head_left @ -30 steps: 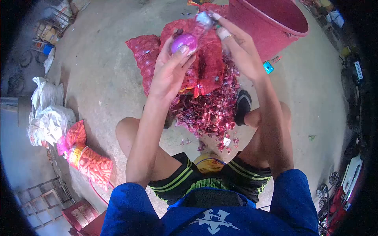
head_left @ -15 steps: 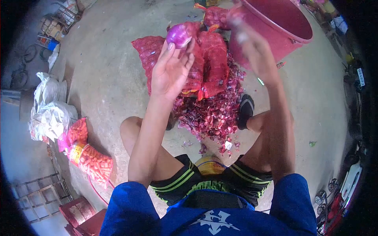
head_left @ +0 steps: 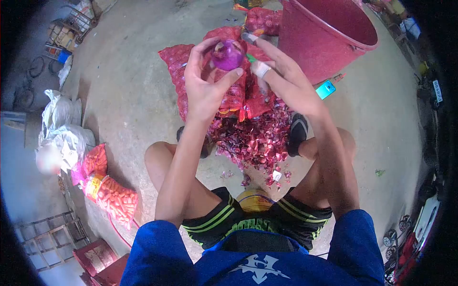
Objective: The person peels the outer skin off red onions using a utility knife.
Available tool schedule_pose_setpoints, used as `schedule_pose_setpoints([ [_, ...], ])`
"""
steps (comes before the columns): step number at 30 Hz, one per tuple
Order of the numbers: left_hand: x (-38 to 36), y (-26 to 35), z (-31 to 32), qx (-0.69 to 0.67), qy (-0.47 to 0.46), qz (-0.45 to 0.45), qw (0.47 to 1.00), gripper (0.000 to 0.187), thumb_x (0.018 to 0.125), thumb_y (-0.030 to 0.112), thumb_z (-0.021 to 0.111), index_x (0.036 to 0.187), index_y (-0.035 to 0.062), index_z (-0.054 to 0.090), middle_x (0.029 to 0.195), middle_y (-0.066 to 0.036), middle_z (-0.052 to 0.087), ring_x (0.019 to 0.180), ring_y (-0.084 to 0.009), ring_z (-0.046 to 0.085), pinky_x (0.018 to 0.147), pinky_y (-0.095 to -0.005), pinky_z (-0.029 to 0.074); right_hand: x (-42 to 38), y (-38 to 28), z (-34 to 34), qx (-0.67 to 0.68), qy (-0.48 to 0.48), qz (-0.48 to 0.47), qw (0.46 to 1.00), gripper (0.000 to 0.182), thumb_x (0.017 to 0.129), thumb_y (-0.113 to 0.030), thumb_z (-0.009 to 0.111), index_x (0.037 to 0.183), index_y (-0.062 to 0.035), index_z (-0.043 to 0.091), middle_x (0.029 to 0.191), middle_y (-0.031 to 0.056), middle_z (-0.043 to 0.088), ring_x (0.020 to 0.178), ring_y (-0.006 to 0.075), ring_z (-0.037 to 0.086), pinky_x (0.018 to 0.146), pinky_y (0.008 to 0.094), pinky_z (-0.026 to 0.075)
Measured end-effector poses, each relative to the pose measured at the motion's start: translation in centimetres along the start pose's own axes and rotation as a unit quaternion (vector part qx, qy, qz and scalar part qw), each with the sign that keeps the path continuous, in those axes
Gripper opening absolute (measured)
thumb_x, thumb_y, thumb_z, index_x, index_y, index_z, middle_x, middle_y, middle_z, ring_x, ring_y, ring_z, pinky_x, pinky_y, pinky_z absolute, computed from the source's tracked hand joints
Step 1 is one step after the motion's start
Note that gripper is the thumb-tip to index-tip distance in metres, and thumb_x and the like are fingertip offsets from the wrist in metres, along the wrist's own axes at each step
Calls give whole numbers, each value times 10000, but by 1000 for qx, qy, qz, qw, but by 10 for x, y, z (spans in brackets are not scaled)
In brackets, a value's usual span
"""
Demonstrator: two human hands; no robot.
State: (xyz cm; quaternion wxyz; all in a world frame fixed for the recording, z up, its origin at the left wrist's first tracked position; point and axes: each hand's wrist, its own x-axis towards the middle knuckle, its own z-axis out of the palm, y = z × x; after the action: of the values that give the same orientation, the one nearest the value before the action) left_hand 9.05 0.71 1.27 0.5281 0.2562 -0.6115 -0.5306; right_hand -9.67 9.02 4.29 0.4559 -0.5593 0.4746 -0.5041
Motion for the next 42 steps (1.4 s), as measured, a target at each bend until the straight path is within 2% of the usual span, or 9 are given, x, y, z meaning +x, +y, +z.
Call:
schedule_pose_setpoints([
  [3,4,-2,-4,20,-18,26,999,699,807,-109,823,1421,0,510,1323,-104,640,1209,-192,655,1032,-349,568,3,16,-6,-148,13,-131,980,683,1019,-183,651,1641,-91,384,794,123,673,691,209,608,730,371,512],
  [4,5,-3,-6,21,-17,26,999,699,807,-109,823,1421,0,510,1323,-104,640,1209,-192,655,1032,-349,568,2,12,-9,-147,12,-132,980,683,1019,-183,651,1641,-91,384,794,123,673,691,209,608,730,371,512],
  [6,5,-5,-9,17,-2,31,999,689,811,-113,823,1416,-7,512,1301,-107,641,1182,-189,667,1025,-334,569,-1,0,-15,-269,13,-151,951,694,990,-175,659,1628,-103,397,820,208,675,694,358,654,718,457,520],
  [9,6,-4,-9,-8,17,19,1000,684,762,-80,867,1368,-2,559,1317,-105,641,1176,-185,667,1027,-326,560,-1,8,-19,-332,40,-185,924,704,967,-198,677,1616,-121,417,828,240,671,726,445,651,699,503,516],
  [25,5,-5,-8,10,24,23,999,666,755,-51,886,1344,0,581,1271,-98,661,1136,-177,678,1006,-325,566,1,9,-11,-390,41,-191,900,678,982,-212,682,1607,-142,428,918,216,727,799,449,678,736,522,530],
  [28,4,-5,-6,32,6,37,999,660,749,-36,895,1331,2,587,1268,-100,662,1135,-179,680,1003,-327,566,3,12,-8,-392,66,-160,904,638,1019,-231,645,1605,-112,422,885,241,716,797,444,686,746,498,538],
  [31,1,-4,-3,59,3,17,998,660,743,-24,902,1321,5,586,1272,-105,660,1140,-182,681,1004,-330,567,2,6,-9,-268,55,-37,961,612,1052,-254,602,1604,-70,409,808,244,685,744,389,700,748,453,545],
  [36,6,-7,-8,50,6,35,998,664,733,-26,902,1313,9,580,1285,-103,657,1137,-181,684,1003,-328,566,1,6,-11,-124,-4,-54,991,628,1070,-224,572,1644,-69,369,801,101,660,741,177,637,761,361,540],
  [42,4,-4,-12,82,-33,47,995,671,792,-70,866,1358,24,517,1281,-100,642,1158,-188,665,1024,-337,562,10,18,-9,-10,-51,-34,998,579,1092,-196,540,1644,-87,402,793,5,591,723,99,563,707,277,499],
])
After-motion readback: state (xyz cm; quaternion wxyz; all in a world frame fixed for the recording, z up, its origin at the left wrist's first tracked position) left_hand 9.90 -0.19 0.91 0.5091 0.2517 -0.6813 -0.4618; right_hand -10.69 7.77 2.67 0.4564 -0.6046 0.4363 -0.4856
